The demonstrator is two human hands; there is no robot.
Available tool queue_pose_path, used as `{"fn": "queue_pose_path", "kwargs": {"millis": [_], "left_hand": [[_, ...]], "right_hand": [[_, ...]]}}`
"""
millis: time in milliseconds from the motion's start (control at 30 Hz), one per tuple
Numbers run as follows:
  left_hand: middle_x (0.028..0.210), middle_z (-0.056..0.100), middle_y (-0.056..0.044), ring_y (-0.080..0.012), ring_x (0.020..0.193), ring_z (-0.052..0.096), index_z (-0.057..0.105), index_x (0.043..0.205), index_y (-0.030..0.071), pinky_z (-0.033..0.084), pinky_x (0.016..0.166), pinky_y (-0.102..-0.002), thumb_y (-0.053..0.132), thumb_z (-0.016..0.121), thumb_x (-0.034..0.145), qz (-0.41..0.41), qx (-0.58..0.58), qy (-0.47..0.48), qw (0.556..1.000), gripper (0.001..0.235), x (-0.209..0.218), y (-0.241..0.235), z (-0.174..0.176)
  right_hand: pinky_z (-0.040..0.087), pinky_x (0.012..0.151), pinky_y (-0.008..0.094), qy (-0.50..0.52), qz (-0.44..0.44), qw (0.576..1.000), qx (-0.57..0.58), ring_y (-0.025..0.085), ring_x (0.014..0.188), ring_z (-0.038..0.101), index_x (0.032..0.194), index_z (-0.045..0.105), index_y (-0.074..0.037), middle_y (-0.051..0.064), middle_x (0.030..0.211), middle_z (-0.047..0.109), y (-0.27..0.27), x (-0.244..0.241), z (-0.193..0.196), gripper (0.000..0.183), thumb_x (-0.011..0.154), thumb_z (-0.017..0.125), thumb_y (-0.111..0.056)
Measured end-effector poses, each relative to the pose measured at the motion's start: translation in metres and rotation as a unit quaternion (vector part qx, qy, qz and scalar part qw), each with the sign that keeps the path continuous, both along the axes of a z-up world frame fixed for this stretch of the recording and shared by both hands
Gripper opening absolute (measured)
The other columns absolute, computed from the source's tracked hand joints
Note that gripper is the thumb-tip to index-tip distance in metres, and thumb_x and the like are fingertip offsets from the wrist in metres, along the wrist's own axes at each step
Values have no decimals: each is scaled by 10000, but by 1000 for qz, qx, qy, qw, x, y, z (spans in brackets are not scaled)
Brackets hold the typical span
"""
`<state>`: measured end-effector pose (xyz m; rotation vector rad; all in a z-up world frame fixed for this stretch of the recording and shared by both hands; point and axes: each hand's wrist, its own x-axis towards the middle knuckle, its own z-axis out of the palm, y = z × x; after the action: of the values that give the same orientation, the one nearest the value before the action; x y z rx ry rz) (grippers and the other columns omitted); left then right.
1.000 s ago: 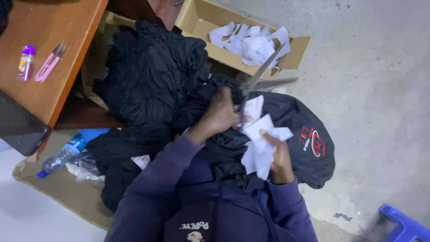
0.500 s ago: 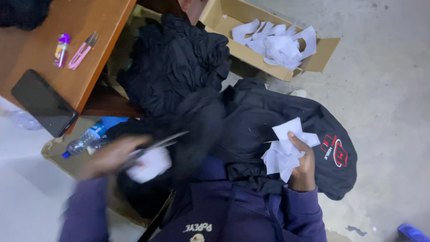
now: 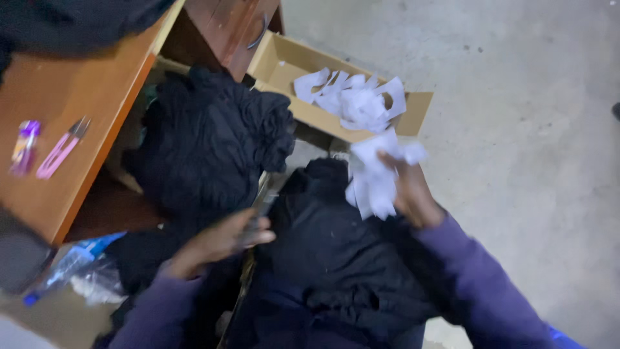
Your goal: The person sits on the floor and uses scissors to cut white paper into strips, placing the cut pieces into a nearby cardboard box. The person handles the paper and scissors repeatedly throughout the clip.
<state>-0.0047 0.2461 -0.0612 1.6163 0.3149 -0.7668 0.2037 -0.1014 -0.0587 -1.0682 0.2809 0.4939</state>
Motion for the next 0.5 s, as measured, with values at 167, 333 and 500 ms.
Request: {"fn": "queue_pose_path", "kwargs": {"millis": [167,333,500], "left_hand": [[1188,719,-26,-164,1075,673,600,1257,149,484,946,-336,467,752,833,-37,171,48,983,551,124,-60,10],[1183,728,-14,-106,998,662,650,1368,146,510,942,-249,351,791,834,110,72,23,991,588,132,-32,-77],[826,648,-72,-183,692,580,707,1118,101,469,657,-328,139,851,837,276,25,145,950,317,82,8,-143]], "right_hand": [[617,865,391,-87,-61,987,120,189,1028,730,1343,642,-249,4,1202,744,54,164,-110,629,810,680,83],[528,711,380,80,-134,939,-305,197,941,689,1141,730,11,101,1097,770,117,261,-214,691,836,649,-604],[523,1075,404,55,9,988,-142,273,1271,657,1448,594,-20,102,1420,672,200,309,-260,639,948,639,-416]]}}
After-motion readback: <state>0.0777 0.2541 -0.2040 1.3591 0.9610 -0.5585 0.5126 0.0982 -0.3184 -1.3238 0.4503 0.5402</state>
